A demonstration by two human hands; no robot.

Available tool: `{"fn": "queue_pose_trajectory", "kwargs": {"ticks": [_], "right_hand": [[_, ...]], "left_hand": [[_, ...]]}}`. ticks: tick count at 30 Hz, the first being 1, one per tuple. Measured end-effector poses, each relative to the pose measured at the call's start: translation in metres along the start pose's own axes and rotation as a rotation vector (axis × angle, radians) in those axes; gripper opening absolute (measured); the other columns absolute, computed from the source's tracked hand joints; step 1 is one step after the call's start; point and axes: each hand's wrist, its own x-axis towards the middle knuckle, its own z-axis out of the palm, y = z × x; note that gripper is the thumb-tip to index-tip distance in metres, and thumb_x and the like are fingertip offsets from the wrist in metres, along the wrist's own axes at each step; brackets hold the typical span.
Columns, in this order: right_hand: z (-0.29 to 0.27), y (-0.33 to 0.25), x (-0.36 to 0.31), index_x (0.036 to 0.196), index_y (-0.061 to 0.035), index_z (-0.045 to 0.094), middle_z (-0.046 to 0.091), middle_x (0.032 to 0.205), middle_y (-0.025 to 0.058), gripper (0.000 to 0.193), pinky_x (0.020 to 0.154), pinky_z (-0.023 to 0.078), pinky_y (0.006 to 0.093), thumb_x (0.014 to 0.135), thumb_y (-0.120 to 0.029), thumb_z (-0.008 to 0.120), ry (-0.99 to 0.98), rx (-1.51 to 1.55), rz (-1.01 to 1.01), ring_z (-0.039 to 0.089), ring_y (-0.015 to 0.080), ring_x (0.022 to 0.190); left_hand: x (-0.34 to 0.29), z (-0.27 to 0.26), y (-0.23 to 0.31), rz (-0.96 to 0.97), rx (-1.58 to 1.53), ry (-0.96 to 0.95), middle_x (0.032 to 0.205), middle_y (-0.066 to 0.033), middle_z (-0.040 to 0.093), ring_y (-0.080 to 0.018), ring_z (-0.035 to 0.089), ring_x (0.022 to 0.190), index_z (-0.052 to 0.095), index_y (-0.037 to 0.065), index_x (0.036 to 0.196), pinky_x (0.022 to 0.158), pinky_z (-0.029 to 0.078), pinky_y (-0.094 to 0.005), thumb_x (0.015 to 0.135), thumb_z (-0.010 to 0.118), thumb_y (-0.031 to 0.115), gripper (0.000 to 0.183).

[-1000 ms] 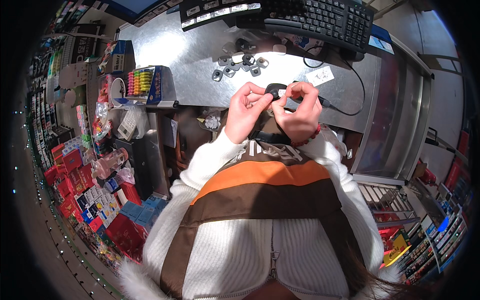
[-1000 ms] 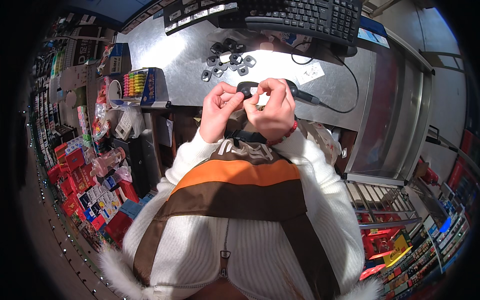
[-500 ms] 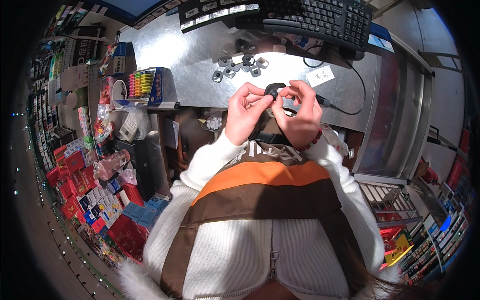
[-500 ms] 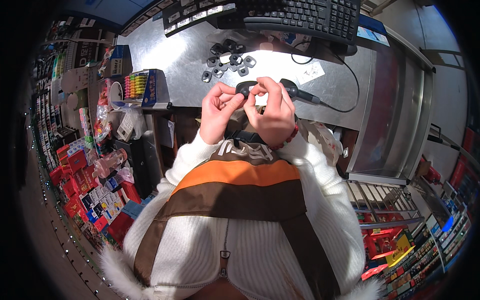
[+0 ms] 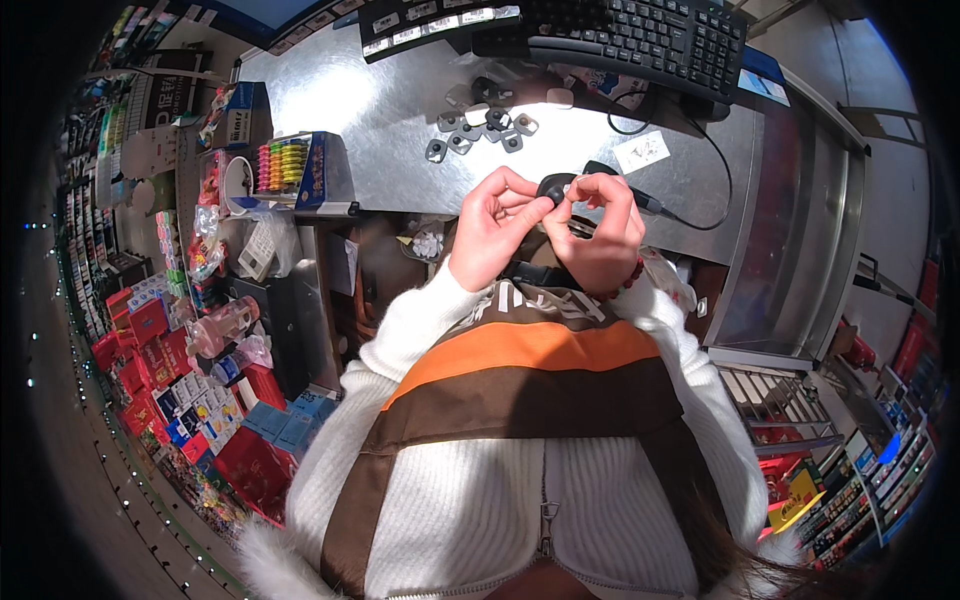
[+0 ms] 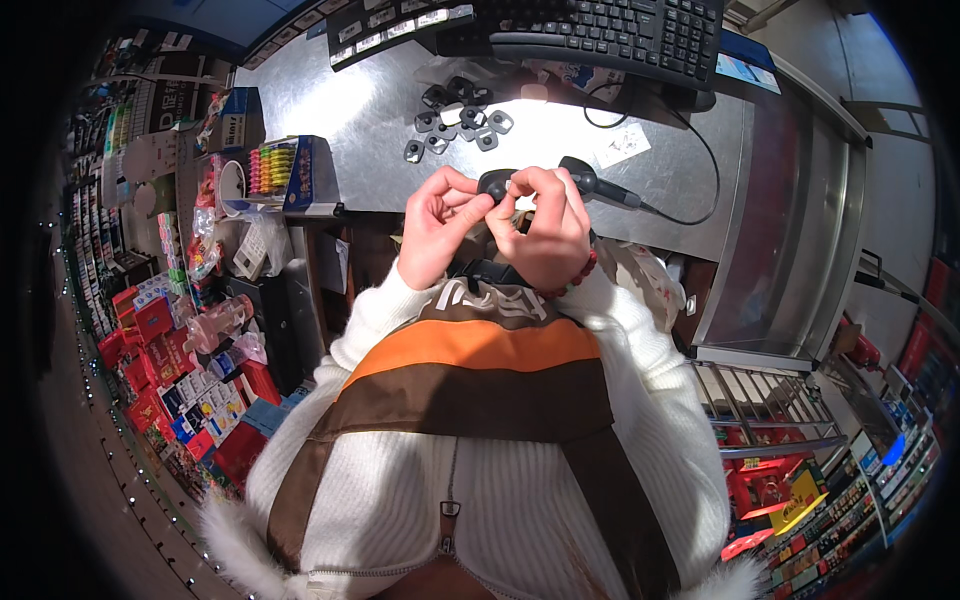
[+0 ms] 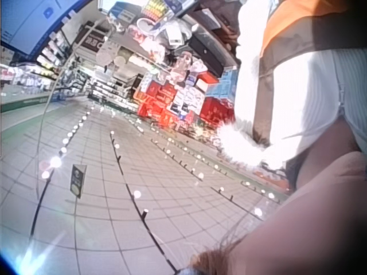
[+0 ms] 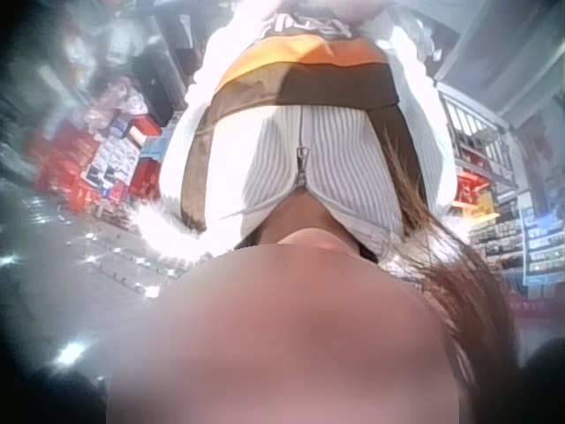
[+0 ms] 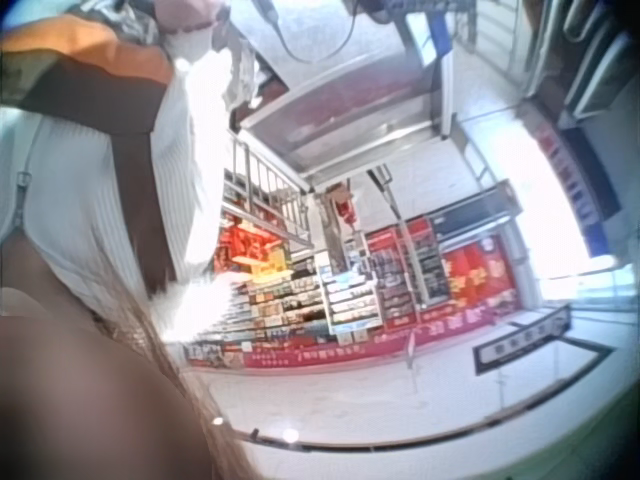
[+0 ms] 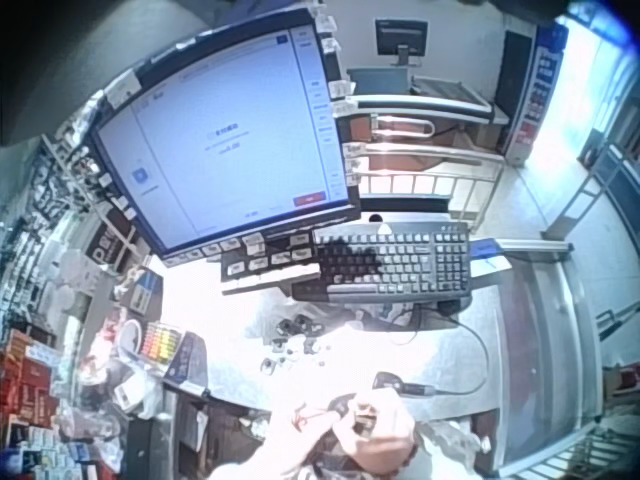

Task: The person unpacks small black plastic key fobs from a plastic bag at a checkout counter. They repeatedly attach small white tags to each fob by hand, then place the tagged fobs on the counter. The person also briefly handles a barcode scanner and a smartphone.

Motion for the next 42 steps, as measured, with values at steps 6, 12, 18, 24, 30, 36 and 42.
{"fn": "queue_pose_trajectory", "kwargs": {"ticks": [6,12,18,24,30,36,42], "right_hand": [[-0.018,0.007,0.015,0.095,-0.0019,0.068,0.064,0.088,0.0087,0.026,0.067,0.052,0.0348,0.072,0.003,0.078,-0.155,0.005,-0.123,0.061,0.0259,0.079],[-0.025,0.009,0.019,0.096,-0.0026,0.070,0.061,0.094,0.0091,0.022,0.065,0.051,0.0343,0.076,0.000,0.076,-0.289,-0.039,-0.209,0.060,0.0257,0.081],[-0.026,0.004,0.013,0.096,-0.0032,0.070,0.062,0.095,0.0101,0.024,0.070,0.051,0.0357,0.073,0.001,0.078,-0.326,-0.020,-0.078,0.061,0.0273,0.083],[-0.024,0.007,0.014,0.094,-0.0023,0.070,0.061,0.093,0.0100,0.019,0.066,0.052,0.0353,0.075,-0.001,0.076,-0.315,-0.001,-0.136,0.060,0.0269,0.080],[-0.022,0.006,0.012,0.092,-0.0009,0.069,0.062,0.094,0.0098,0.018,0.067,0.052,0.0357,0.074,0.000,0.075,-0.290,-0.002,-0.120,0.061,0.0269,0.081],[-0.023,0.007,0.013,0.091,0.0001,0.069,0.063,0.094,0.0094,0.018,0.067,0.053,0.0355,0.074,0.000,0.075,-0.327,0.006,-0.124,0.061,0.0264,0.081],[-0.021,0.002,0.016,0.089,0.0003,0.069,0.064,0.093,0.0094,0.017,0.069,0.053,0.0349,0.073,-0.001,0.075,-0.263,-0.041,-0.208,0.062,0.0263,0.084]], "left_hand": [[-0.001,-0.004,0.004,-0.040,-0.092,0.080,0.101,-0.0170,0.072,-0.0184,0.072,0.090,0.054,-0.003,0.103,0.082,0.059,-0.0268,0.097,0.062,0.000,0.010],[-0.001,-0.006,0.006,-0.055,-0.060,0.076,0.099,-0.0161,0.072,-0.0177,0.072,0.089,0.058,-0.004,0.103,0.080,0.060,-0.0263,0.097,0.063,0.001,0.010],[-0.003,-0.008,0.005,-0.046,-0.034,0.072,0.098,-0.0158,0.072,-0.0173,0.072,0.088,0.058,-0.004,0.102,0.079,0.060,-0.0260,0.096,0.064,0.001,0.010],[-0.004,-0.009,0.005,-0.080,-0.025,0.064,0.098,-0.0162,0.073,-0.0171,0.072,0.088,0.058,-0.005,0.102,0.080,0.059,-0.0258,0.097,0.064,0.001,0.010],[-0.004,-0.008,0.005,-0.078,-0.042,0.069,0.098,-0.0167,0.073,-0.0174,0.072,0.089,0.058,-0.005,0.103,0.080,0.060,-0.0263,0.097,0.063,0.001,0.010],[-0.005,-0.008,0.006,-0.068,-0.047,0.068,0.098,-0.0169,0.072,-0.0179,0.072,0.089,0.057,-0.005,0.102,0.081,0.060,-0.0267,0.097,0.063,0.001,0.010],[-0.006,-0.009,0.008,-0.066,-0.074,0.079,0.098,-0.0167,0.072,-0.0175,0.072,0.089,0.057,-0.004,0.101,0.082,0.060,-0.0275,0.096,0.064,0.001,0.009]]}}
